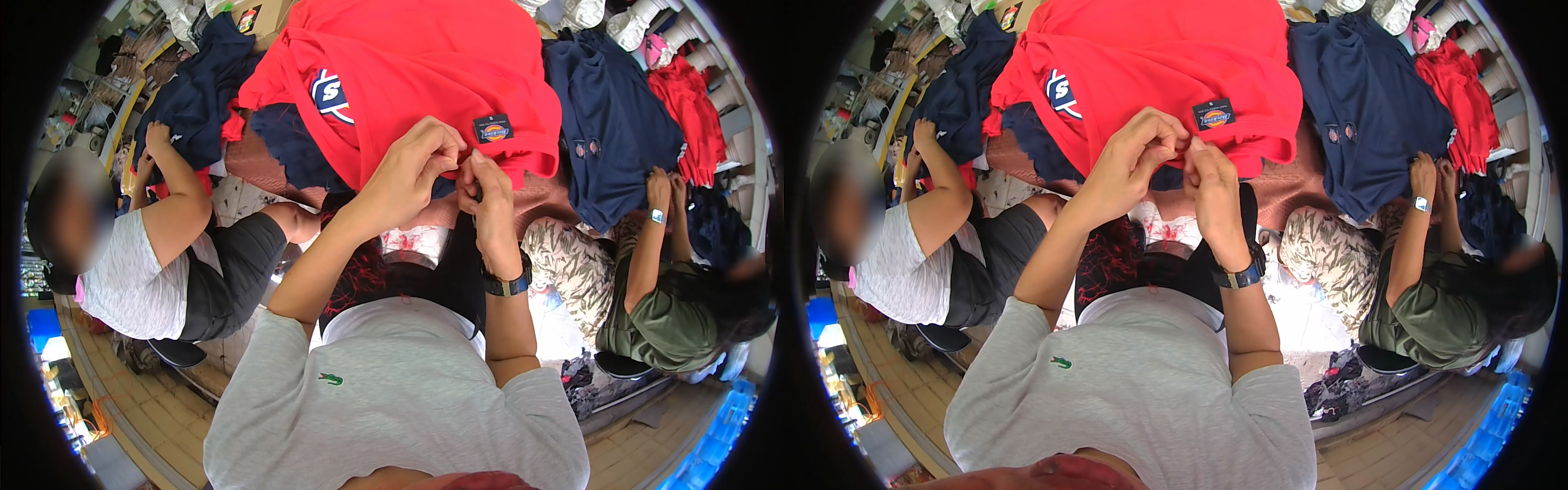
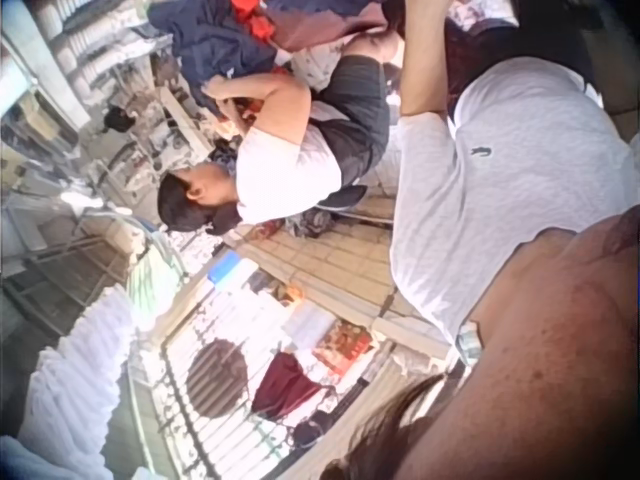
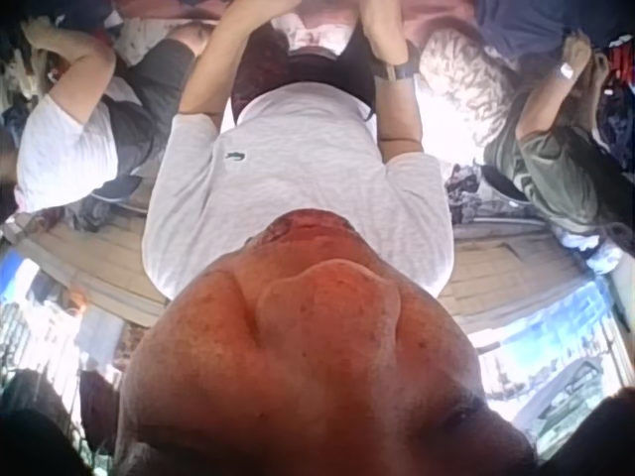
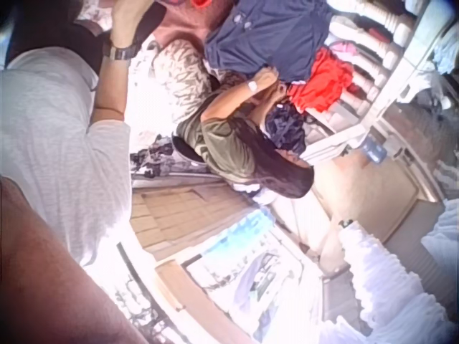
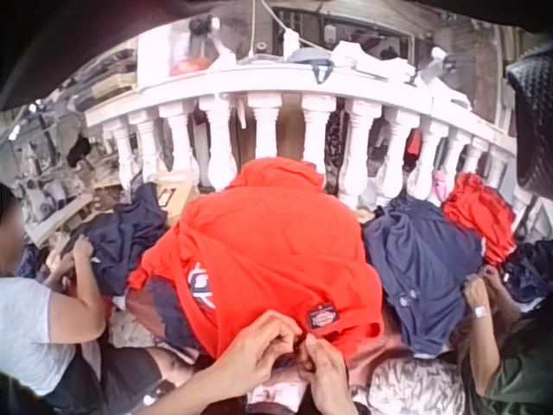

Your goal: The person uses small scissors to trim loose threads and tags from a red t-shirt. They repeatedly turn the shirt over to access different areas, including the collar and hem, while seated on the floor.

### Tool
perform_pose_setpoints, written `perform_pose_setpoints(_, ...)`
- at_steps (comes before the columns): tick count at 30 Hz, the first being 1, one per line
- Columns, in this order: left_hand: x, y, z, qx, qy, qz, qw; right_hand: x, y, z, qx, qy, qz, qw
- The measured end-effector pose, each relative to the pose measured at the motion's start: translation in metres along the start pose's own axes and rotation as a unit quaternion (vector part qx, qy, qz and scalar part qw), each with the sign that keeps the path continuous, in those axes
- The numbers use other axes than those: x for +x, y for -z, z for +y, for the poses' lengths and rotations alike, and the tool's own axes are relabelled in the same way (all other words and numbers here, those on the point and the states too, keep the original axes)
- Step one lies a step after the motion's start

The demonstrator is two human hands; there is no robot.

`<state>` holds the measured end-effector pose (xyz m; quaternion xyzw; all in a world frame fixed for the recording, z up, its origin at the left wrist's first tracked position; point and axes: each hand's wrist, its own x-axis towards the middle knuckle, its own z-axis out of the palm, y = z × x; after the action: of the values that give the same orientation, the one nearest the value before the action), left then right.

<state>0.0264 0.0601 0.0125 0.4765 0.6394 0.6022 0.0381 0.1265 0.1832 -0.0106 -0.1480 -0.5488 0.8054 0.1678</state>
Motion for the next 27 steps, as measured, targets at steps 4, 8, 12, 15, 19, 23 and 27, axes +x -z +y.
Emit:
perform_pose_setpoints(4,-0.029,0.058,0.039,0.131,0.126,-0.112,0.977,-0.019,0.015,-0.020,-0.027,-0.043,-0.015,0.999)
perform_pose_setpoints(8,-0.048,0.086,0.029,0.224,0.115,0.084,0.964,-0.019,0.001,-0.020,-0.156,0.122,0.170,0.965)
perform_pose_setpoints(12,-0.044,0.069,0.025,0.128,0.160,0.004,0.979,0.010,-0.005,-0.013,-0.150,0.215,0.162,0.951)
perform_pose_setpoints(15,-0.039,0.061,0.037,0.034,0.137,0.048,0.989,0.018,-0.005,-0.045,-0.209,0.310,0.222,0.901)
perform_pose_setpoints(19,-0.005,0.054,0.027,0.196,0.024,0.118,0.973,0.069,0.011,-0.062,-0.232,0.319,0.214,0.894)
perform_pose_setpoints(23,0.003,0.037,0.016,0.377,-0.064,0.192,0.904,0.073,0.028,-0.054,-0.222,0.240,0.153,0.933)
perform_pose_setpoints(27,-0.001,0.015,0.019,0.214,-0.011,0.133,0.968,0.017,0.000,-0.065,-0.305,0.212,0.193,0.908)
